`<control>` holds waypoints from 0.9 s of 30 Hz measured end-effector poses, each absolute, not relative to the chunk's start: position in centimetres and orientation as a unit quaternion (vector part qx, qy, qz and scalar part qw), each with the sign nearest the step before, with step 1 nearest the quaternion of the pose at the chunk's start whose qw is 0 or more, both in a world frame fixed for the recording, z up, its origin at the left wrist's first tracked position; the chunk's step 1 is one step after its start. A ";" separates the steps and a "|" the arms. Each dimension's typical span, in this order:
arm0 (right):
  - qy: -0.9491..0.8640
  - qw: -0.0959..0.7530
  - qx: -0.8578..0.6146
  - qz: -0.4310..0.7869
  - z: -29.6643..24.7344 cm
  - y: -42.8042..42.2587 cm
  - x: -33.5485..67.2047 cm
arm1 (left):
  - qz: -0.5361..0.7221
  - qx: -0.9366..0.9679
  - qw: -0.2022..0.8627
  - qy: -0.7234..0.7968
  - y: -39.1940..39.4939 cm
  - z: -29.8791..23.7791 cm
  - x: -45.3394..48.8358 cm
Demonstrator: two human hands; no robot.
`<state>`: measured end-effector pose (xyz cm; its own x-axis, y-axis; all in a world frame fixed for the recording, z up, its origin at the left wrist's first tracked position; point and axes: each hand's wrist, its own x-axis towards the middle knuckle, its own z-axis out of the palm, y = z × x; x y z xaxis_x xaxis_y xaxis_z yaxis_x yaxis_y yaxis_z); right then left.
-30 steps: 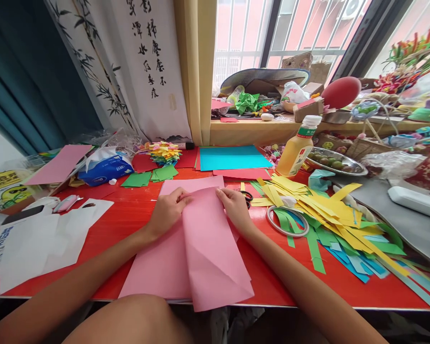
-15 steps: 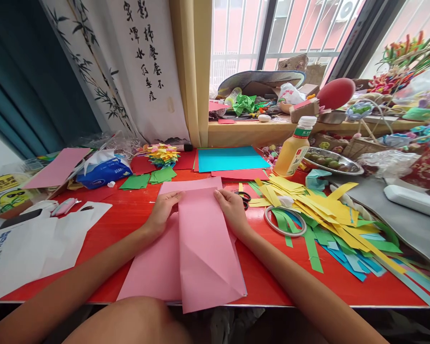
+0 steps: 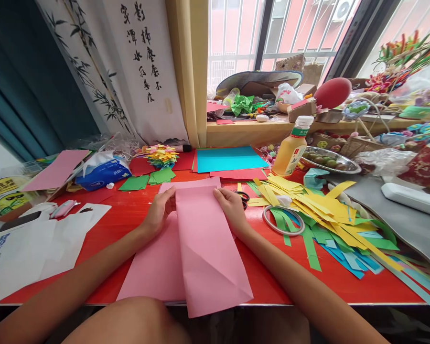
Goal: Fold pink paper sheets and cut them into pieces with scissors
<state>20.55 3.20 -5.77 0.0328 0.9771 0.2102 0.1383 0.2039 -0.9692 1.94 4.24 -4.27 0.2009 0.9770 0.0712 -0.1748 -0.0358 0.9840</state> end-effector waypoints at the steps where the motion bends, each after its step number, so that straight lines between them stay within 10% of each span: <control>1: -0.565 0.532 -0.488 0.400 -5.7 3.2 20.6 | 0.495 0.530 0.569 0.389 4.2 -4.2 2.0; 27: -0.517 0.575 -0.517 0.367 -5.4 3.5 20.9 | 0.392 0.583 0.601 0.381 4.3 -4.6 2.1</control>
